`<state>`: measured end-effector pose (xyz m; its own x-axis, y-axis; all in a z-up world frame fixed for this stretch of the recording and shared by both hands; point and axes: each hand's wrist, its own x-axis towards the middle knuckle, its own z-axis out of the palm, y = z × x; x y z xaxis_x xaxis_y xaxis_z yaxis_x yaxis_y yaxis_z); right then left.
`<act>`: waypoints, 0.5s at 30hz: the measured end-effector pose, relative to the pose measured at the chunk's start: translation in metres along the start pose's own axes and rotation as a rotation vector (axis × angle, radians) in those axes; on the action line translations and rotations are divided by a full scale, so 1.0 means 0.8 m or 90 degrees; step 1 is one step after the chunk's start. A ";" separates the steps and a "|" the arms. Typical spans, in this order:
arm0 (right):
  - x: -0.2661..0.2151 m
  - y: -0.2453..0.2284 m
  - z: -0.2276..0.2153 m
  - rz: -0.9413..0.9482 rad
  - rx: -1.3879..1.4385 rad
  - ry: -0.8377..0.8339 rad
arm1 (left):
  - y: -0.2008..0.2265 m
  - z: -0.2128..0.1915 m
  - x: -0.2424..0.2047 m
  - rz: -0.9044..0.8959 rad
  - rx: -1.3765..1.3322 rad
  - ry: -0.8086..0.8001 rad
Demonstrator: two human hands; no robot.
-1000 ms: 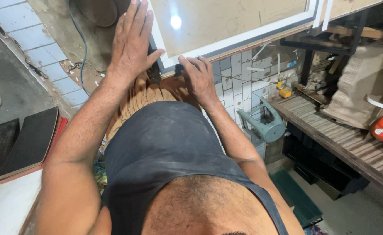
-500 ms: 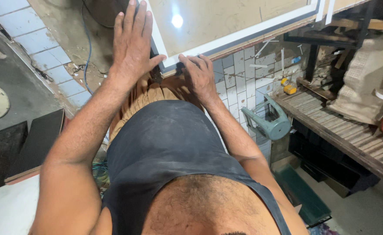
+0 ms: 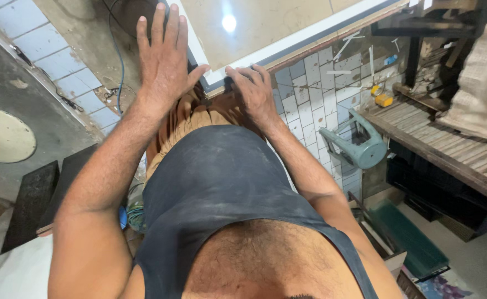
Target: The person applies white tape along the edges of a rectangular frame on a workbench. They use a tape dispenser to cut and smooth the tape, then use scissors to trim excess pieces. The person repeats this process on multiple sides of the frame.
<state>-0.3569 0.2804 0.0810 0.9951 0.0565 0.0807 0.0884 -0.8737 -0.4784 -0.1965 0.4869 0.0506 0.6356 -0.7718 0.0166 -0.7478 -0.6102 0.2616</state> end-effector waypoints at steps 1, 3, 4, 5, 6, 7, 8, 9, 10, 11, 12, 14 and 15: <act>-0.001 -0.001 0.000 0.004 -0.002 -0.005 | 0.000 0.003 0.000 0.000 -0.005 -0.005; 0.000 -0.003 -0.001 0.009 -0.005 -0.013 | -0.001 0.007 -0.001 -0.005 -0.014 -0.012; 0.000 -0.003 -0.002 0.012 -0.008 -0.016 | -0.001 0.009 -0.001 -0.008 -0.026 -0.016; 0.001 -0.004 -0.003 0.016 -0.010 -0.019 | -0.001 0.010 -0.001 -0.011 -0.039 -0.019; 0.001 -0.004 -0.004 0.017 -0.009 -0.018 | -0.001 0.011 -0.001 -0.015 -0.051 -0.023; 0.002 -0.004 -0.005 0.019 -0.008 -0.016 | -0.001 0.012 0.000 -0.013 -0.052 -0.019; 0.003 -0.005 -0.005 0.020 -0.005 -0.015 | -0.001 0.012 -0.001 -0.012 -0.052 -0.016; 0.003 -0.005 -0.005 0.020 -0.001 -0.014 | -0.001 0.013 -0.001 -0.011 -0.053 -0.012; 0.002 -0.006 -0.005 0.021 0.002 -0.014 | -0.001 0.013 -0.002 -0.011 -0.052 -0.012; 0.002 -0.006 -0.006 0.022 0.006 -0.014 | -0.002 0.014 -0.003 -0.010 -0.051 -0.012; 0.003 -0.006 -0.006 0.023 0.003 -0.013 | -0.001 0.015 -0.003 -0.010 -0.051 -0.011; 0.004 -0.007 -0.005 0.024 -0.001 -0.010 | -0.001 0.016 -0.002 -0.008 -0.042 -0.013; 0.004 -0.008 -0.006 0.024 -0.002 -0.010 | -0.001 0.016 -0.002 -0.008 -0.038 -0.014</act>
<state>-0.3543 0.2838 0.0883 0.9983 0.0313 0.0489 0.0509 -0.8771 -0.4777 -0.1992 0.4867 0.0382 0.6399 -0.7684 -0.0086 -0.7267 -0.6088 0.3183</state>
